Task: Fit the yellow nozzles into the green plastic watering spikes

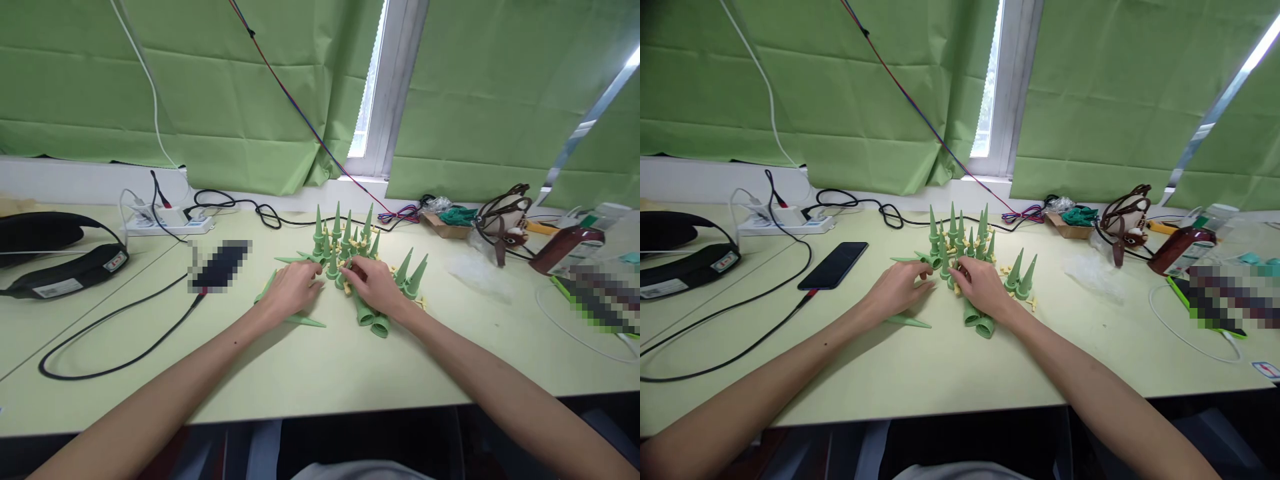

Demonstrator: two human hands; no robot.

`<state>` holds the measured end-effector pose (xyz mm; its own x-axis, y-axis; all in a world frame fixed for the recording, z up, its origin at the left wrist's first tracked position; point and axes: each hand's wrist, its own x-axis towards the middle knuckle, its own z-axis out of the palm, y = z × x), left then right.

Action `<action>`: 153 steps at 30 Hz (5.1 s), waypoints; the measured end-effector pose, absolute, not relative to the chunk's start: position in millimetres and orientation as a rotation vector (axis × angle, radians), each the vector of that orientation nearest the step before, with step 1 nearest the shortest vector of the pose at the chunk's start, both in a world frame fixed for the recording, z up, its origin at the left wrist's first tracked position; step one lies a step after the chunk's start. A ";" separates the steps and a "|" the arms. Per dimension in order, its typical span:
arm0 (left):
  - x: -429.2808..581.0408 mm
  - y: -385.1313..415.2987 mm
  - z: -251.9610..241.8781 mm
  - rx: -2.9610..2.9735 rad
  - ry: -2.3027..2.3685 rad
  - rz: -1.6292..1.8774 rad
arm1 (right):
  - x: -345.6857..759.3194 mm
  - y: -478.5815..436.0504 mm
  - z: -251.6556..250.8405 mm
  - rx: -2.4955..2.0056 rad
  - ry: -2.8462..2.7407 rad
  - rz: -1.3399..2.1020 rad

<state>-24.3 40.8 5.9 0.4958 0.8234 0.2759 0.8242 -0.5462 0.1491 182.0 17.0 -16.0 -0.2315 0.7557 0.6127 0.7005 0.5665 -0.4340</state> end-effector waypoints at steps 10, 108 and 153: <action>-36.3 56.7 8.8 -2.532 -1.531 -0.662 | 183.2 21.3 -17.5 -1.173 -1.944 0.041; -25.8 39.8 20.1 -2.803 -1.243 -1.809 | 173.7 3.6 -7.6 -1.059 -1.740 0.268; -23.6 51.5 7.7 -2.935 -1.521 -1.038 | 171.9 4.5 -7.6 -1.126 -1.750 0.192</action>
<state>-23.6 51.5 7.7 0.4496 0.8198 0.3547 0.6295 -0.5726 0.5253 171.9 4.5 -7.6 -0.0615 0.7545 0.6534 0.5952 0.5533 -0.5828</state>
